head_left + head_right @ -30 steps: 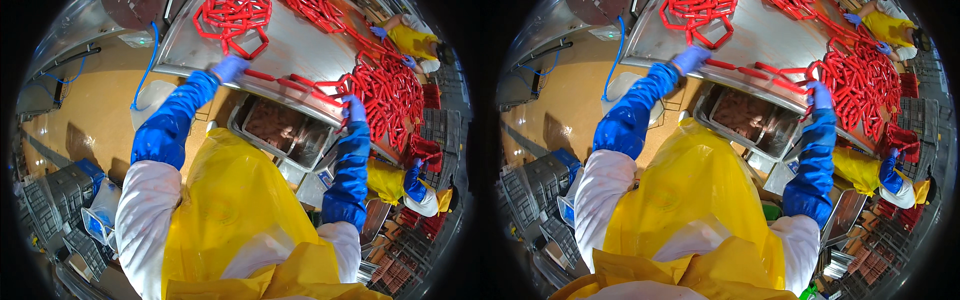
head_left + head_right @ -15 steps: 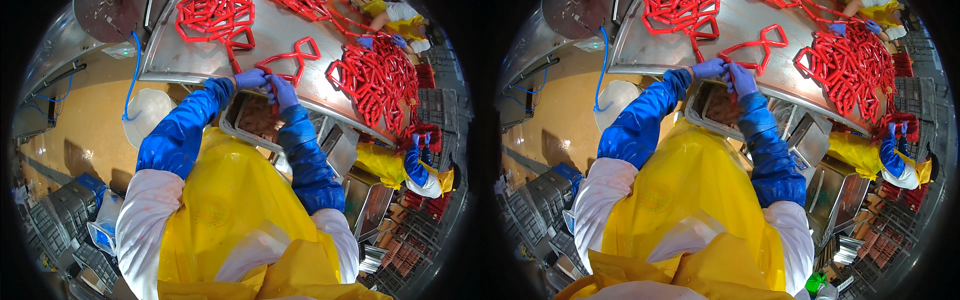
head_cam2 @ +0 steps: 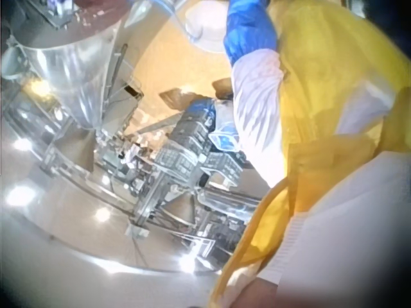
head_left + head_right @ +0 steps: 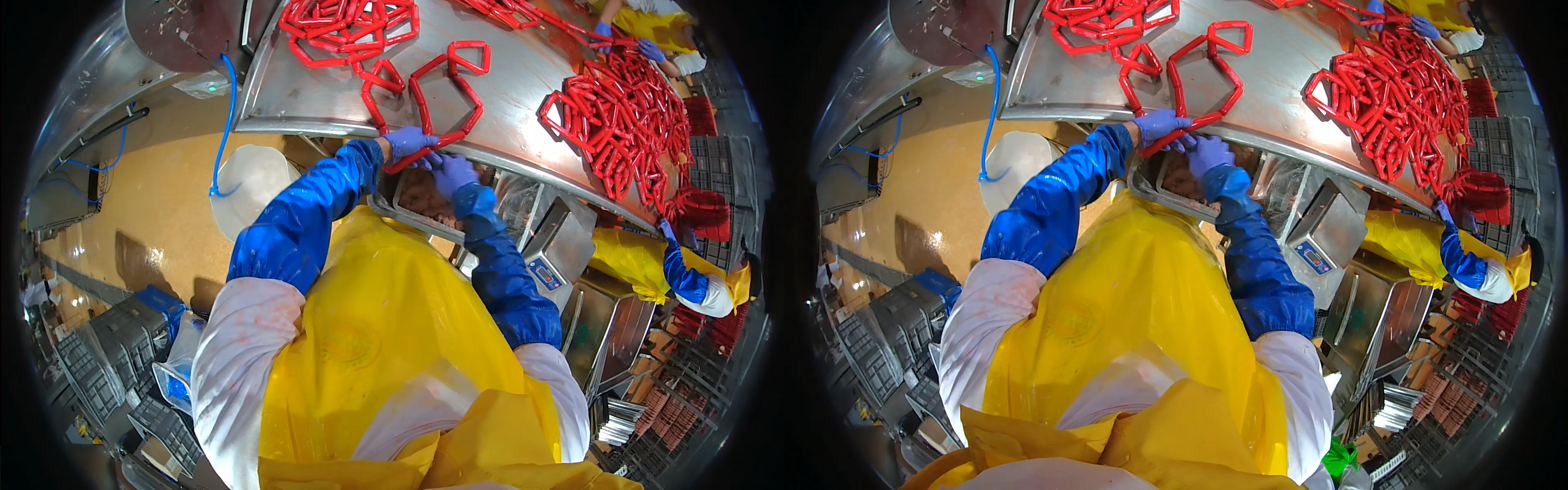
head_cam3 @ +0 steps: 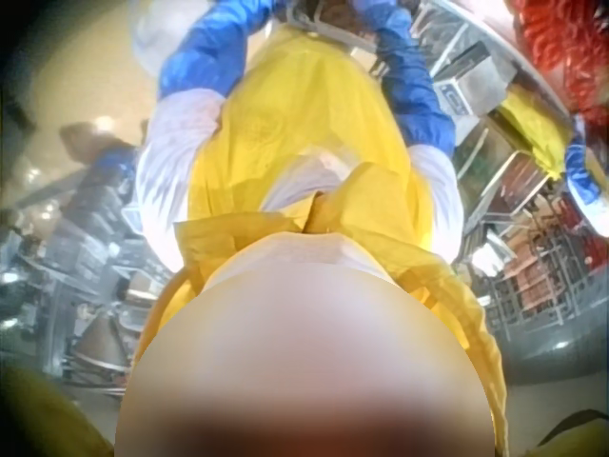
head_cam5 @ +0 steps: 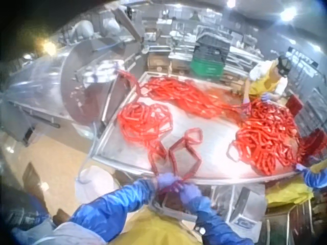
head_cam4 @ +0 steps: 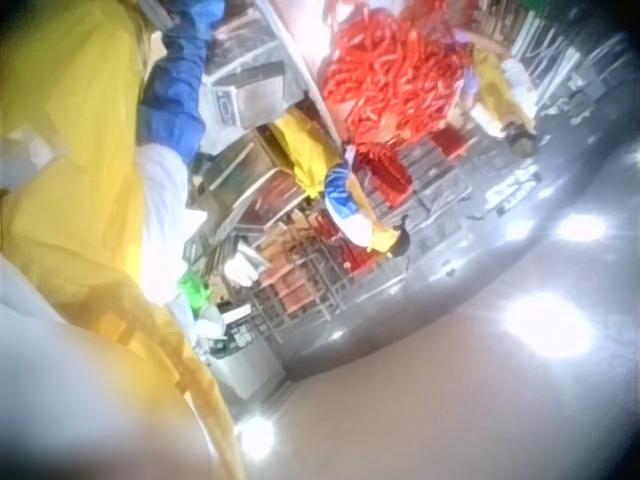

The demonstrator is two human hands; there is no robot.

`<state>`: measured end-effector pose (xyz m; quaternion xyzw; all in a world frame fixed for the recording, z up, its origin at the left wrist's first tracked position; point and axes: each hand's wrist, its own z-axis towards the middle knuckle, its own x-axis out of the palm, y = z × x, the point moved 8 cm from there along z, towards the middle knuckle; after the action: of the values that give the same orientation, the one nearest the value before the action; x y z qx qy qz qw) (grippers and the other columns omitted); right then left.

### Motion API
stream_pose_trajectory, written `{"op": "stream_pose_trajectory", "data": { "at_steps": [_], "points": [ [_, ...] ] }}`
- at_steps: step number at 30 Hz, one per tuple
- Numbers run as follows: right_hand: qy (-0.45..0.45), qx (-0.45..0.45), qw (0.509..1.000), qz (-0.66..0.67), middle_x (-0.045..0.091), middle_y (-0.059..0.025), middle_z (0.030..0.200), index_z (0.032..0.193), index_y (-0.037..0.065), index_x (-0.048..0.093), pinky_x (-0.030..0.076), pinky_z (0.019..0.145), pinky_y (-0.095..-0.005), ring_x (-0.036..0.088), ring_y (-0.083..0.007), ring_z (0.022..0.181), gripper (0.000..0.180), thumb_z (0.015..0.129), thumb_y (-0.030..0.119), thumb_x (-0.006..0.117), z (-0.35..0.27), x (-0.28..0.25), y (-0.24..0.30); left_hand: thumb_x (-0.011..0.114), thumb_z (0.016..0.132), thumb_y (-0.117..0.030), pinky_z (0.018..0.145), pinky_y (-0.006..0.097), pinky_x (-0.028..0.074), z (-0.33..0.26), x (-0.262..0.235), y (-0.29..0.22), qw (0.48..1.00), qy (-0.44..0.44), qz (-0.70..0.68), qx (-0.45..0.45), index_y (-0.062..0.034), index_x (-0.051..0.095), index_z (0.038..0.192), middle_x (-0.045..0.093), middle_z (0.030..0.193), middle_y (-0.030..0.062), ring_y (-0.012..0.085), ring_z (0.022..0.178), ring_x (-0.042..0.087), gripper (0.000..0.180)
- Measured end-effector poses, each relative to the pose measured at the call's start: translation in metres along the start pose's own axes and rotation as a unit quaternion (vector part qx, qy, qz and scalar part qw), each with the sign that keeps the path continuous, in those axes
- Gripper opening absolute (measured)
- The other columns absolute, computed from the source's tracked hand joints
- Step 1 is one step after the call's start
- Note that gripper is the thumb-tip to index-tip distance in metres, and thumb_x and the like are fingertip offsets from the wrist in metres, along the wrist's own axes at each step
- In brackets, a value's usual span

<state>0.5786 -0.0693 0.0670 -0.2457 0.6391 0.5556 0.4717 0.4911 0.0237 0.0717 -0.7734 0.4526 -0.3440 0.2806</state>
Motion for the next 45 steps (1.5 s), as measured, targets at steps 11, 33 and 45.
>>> {"op": "stream_pose_trajectory", "data": {
  "at_steps": [11,33,45],
  "points": [
    [-0.032,-0.253,0.966,0.052,0.064,-0.0229,0.096,0.114,0.007,0.059,0.051,0.077,-0.0504,0.061,-0.0446,0.092,0.042,0.073,0.007,0.067,0.07,-0.138,0.104,0.07,0.093,-0.018,0.093,0.033,0.052,-0.027,0.002,-0.07,0.941,-0.017,-0.089,0.326,-0.0014,0.064,0.122,0.069,0.108,0.0072,0.0147,0.1,0.063,0.034],
    [-0.018,0.142,0.989,0.027,0.056,-0.0163,0.132,0.121,0.01,0.06,0.045,0.094,-0.055,0.057,-0.0372,0.116,0.031,0.094,0.023,0.051,-0.069,0.079,-0.059,0.073,0.089,-0.024,0.063,0.026,0.049,-0.091,-0.005,-0.061,0.953,-0.183,0.054,0.234,-0.0007,0.073,0.104,0.067,0.079,0.0025,0.0079,0.071,0.059,0.028],
    [-0.041,0.205,0.82,0.532,0.067,-0.0234,0.103,0.114,0.003,0.062,0.052,0.081,-0.0432,0.065,-0.0369,0.095,0.033,0.101,0.032,0.054,-0.001,-0.034,0.041,0.072,0.091,-0.032,0.057,0.027,0.045,-0.043,-0.011,-0.053,0.967,-0.205,0.035,0.145,-0.0062,0.068,0.084,0.065,0.071,0.0009,0.0082,0.062,0.057,0.027]
  ]
}}
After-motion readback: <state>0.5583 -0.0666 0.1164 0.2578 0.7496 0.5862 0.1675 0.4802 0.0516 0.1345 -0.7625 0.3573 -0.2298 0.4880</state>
